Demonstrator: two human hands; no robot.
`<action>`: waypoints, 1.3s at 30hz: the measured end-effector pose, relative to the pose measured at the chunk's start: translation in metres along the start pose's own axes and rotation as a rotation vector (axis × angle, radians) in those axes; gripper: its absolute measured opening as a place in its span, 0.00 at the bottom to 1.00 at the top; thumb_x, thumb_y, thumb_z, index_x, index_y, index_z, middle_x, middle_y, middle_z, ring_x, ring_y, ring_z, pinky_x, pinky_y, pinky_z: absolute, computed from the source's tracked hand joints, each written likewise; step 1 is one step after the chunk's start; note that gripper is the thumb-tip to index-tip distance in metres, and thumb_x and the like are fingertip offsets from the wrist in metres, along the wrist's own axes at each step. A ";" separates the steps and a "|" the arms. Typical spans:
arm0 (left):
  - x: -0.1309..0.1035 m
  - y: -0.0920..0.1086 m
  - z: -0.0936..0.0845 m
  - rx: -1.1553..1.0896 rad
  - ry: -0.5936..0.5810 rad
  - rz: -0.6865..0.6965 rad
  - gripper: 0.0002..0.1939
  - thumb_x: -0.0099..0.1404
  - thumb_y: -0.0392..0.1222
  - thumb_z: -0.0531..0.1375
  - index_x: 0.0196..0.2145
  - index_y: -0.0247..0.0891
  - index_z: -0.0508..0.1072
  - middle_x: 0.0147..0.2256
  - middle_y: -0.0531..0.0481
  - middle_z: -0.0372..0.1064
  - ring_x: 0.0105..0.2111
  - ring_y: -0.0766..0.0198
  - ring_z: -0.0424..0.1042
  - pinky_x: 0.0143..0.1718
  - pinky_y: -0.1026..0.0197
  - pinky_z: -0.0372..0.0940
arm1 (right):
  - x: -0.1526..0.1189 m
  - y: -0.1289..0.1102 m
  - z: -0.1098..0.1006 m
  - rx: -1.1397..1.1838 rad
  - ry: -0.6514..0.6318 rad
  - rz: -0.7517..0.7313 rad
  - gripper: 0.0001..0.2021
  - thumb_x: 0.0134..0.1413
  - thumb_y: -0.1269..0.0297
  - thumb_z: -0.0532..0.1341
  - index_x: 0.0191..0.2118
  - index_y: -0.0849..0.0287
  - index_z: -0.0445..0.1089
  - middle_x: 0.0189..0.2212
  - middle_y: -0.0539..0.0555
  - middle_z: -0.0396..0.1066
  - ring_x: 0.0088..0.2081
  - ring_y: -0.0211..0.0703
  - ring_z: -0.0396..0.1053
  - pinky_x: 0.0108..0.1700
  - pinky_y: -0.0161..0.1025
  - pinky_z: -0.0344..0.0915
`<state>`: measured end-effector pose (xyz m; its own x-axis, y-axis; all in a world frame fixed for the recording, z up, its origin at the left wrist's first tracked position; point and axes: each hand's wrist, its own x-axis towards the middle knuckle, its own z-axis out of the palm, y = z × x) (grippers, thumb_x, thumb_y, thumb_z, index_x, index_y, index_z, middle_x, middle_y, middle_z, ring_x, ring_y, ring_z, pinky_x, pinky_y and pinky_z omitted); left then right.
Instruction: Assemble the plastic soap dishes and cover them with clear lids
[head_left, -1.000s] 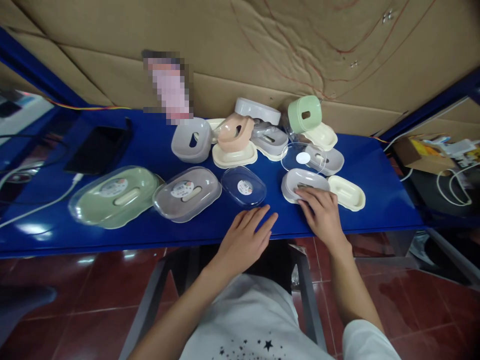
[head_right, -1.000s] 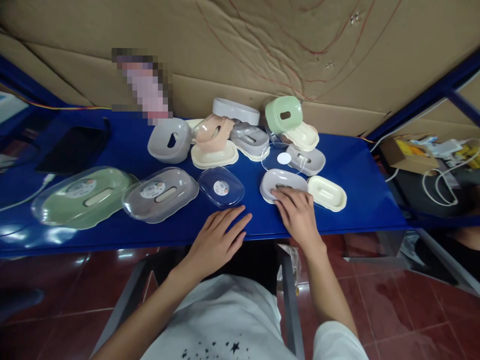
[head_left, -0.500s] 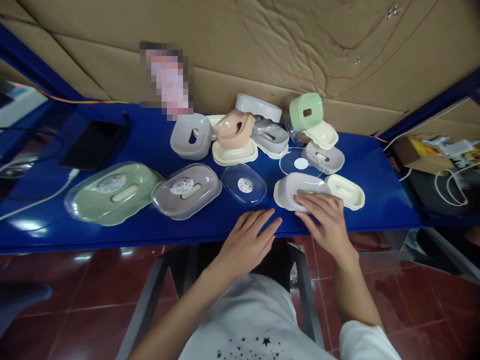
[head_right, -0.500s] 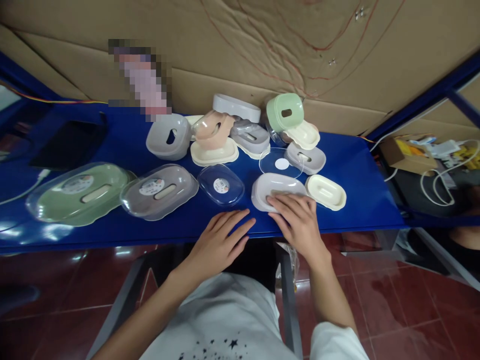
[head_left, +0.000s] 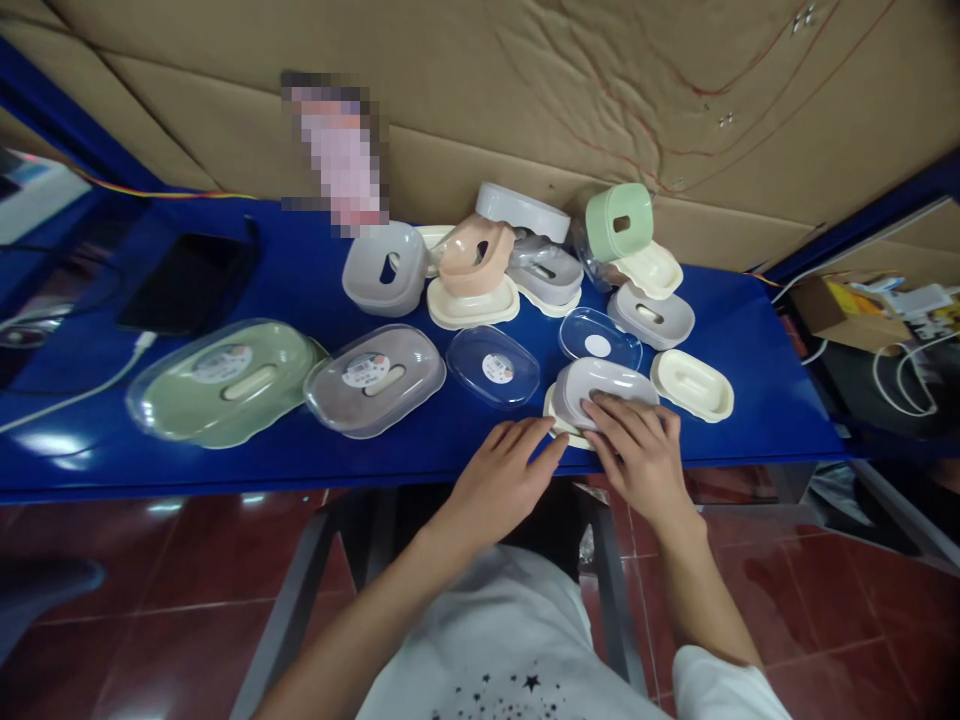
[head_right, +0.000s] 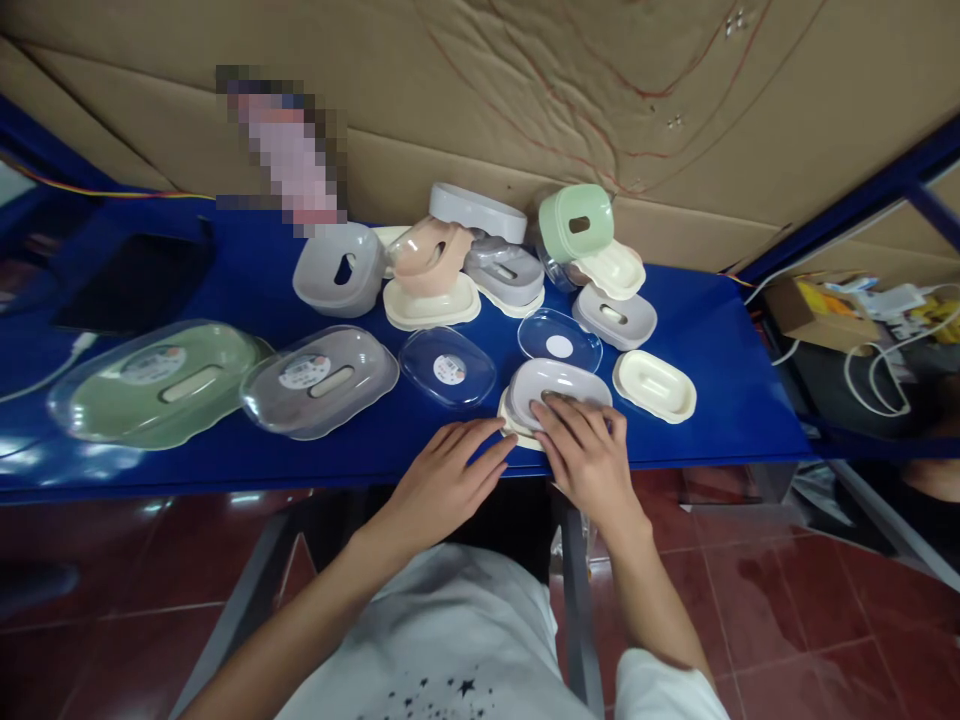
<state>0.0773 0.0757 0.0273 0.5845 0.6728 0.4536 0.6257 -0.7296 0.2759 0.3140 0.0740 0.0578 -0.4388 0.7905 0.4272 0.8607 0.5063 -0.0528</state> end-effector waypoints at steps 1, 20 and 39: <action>-0.005 -0.001 0.000 -0.005 0.035 -0.005 0.16 0.77 0.33 0.58 0.59 0.34 0.73 0.57 0.38 0.75 0.52 0.50 0.77 0.54 0.47 0.72 | -0.002 -0.006 -0.002 -0.006 0.011 0.003 0.25 0.72 0.67 0.65 0.70 0.48 0.66 0.60 0.55 0.78 0.55 0.51 0.76 0.58 0.51 0.59; -0.025 -0.004 -0.002 -0.033 0.134 -0.065 0.18 0.76 0.33 0.61 0.62 0.40 0.73 0.63 0.39 0.72 0.64 0.48 0.72 0.62 0.44 0.73 | -0.009 -0.025 0.008 0.154 -0.150 -0.109 0.24 0.74 0.66 0.61 0.71 0.49 0.67 0.65 0.57 0.74 0.66 0.56 0.72 0.62 0.56 0.68; -0.084 -0.012 -0.043 0.039 0.190 -0.261 0.07 0.74 0.36 0.65 0.49 0.42 0.77 0.52 0.42 0.78 0.52 0.50 0.76 0.53 0.47 0.74 | 0.114 -0.026 0.053 0.227 -0.105 0.002 0.20 0.69 0.44 0.64 0.47 0.57 0.76 0.60 0.66 0.76 0.64 0.65 0.72 0.59 0.61 0.72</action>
<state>-0.0018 0.0220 0.0227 0.2968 0.7989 0.5231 0.7630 -0.5278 0.3731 0.2283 0.1690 0.0599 -0.4719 0.8172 0.3309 0.7867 0.5598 -0.2604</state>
